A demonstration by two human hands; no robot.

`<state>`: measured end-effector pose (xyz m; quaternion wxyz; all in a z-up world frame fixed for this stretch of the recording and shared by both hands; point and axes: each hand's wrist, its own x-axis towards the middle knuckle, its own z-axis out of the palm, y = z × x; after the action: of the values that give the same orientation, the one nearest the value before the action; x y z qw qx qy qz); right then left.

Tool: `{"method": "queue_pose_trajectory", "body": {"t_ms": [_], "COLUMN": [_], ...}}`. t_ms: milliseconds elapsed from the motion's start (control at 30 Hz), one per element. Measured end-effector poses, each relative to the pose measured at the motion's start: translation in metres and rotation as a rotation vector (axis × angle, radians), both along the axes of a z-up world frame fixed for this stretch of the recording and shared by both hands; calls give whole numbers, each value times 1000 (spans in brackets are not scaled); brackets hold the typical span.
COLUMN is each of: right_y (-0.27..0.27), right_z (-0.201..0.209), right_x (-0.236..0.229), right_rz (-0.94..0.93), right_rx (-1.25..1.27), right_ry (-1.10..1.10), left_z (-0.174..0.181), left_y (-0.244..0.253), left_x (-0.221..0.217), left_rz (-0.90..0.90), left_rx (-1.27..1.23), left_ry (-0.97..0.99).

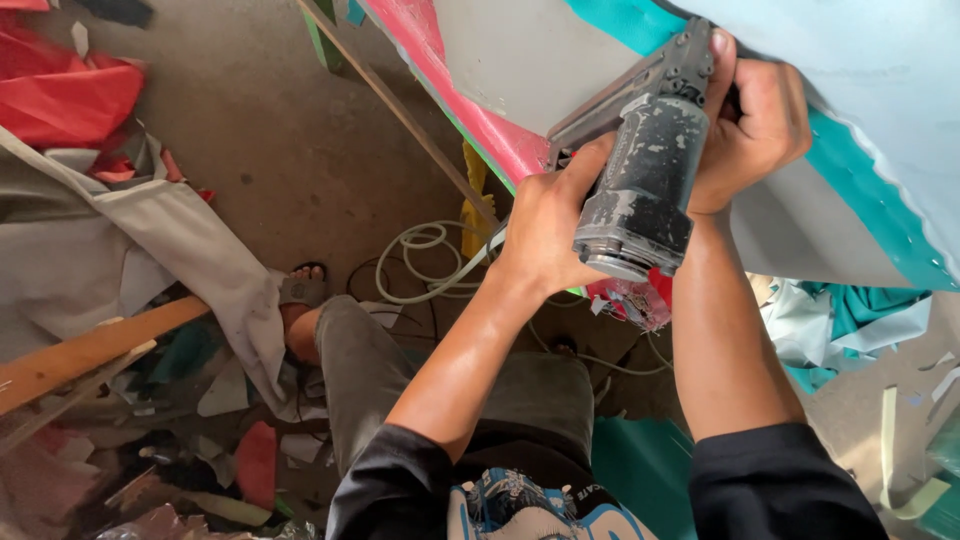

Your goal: Using a pneumatic stapler to attach upholstery fabric to a furniture frame while pulling the material taut.

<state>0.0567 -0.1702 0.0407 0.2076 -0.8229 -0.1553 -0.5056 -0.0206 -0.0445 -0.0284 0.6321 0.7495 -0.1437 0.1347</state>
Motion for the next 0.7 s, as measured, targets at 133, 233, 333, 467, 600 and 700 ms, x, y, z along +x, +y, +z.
{"method": "queue_pose_trajectory", "body": {"t_ms": [133, 233, 333, 467, 600, 700], "right_y": [6, 6, 6, 2, -5, -4], "right_z": [5, 5, 6, 4, 2, 1], "right_x": [-4, -6, -6, -7, -9, -7], "right_rz": [14, 46, 57, 10, -13, -20], "right_rx": [11, 23, 5, -20, -12, 40], "right_ry": [18, 17, 21, 21, 104, 133], "left_z": [6, 15, 23, 22, 11, 7], "left_y": [-2, 1, 1, -3, -4, 0], "left_x": [1, 1, 4, 6, 8, 5], "left_rz": [24, -7, -1, 9, 33, 77], "left_rx": [19, 31, 37, -1, -1, 23], "left_ry": [-14, 92, 177, 169, 144, 77]}}
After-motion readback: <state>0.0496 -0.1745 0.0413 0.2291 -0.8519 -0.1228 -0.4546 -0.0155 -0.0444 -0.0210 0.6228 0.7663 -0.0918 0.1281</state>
